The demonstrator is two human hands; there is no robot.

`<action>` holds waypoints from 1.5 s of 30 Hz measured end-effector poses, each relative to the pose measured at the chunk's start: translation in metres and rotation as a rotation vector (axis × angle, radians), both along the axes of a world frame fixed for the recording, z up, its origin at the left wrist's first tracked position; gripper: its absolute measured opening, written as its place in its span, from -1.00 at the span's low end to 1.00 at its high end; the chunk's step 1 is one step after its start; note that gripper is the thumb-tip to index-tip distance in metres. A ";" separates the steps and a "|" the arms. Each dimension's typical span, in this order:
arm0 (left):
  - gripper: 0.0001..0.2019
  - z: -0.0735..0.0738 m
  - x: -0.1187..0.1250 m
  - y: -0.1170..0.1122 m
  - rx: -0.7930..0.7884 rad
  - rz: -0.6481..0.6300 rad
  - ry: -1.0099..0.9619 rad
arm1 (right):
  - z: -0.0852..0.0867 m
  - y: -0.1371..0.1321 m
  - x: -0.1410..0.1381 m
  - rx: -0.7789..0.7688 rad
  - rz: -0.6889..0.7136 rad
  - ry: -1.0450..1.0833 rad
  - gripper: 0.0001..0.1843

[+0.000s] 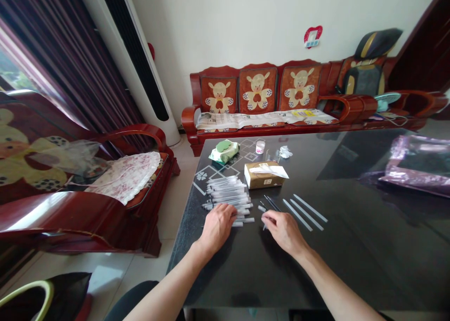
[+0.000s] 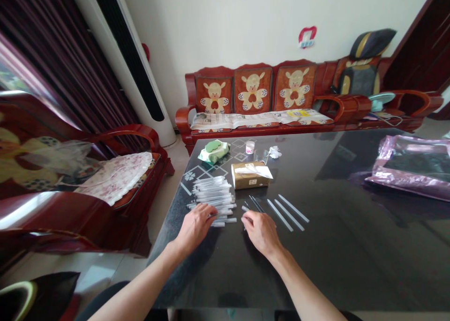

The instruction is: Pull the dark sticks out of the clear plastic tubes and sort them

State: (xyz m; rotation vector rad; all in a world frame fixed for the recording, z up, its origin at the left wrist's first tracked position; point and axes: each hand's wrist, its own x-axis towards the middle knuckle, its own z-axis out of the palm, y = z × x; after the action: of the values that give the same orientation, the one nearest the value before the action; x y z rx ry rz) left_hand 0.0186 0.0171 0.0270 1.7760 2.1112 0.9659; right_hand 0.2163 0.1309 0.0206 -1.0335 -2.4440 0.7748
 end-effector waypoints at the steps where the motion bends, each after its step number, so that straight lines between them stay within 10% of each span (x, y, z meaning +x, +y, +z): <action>1: -0.87 0.005 0.000 0.000 0.059 0.028 -0.133 | -0.001 -0.003 -0.002 -0.101 0.032 0.064 -0.67; 6: -0.69 0.013 -0.001 0.004 0.202 0.030 -0.956 | -0.010 -0.028 -0.015 -0.800 0.159 0.319 -0.53; 11: -0.67 -0.003 -0.004 0.007 0.215 0.027 -1.233 | -0.013 -0.046 -0.021 -1.188 0.214 0.425 -0.47; 45: -0.71 -0.011 0.005 0.010 0.116 -0.028 -1.336 | -0.013 -0.040 -0.017 -1.193 0.105 0.527 -0.63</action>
State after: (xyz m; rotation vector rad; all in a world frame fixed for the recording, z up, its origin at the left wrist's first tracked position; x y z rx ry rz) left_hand 0.0233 0.0269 0.0156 0.6889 1.1349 1.6147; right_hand 0.1992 0.0912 0.0076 -0.8228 -1.4651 2.3043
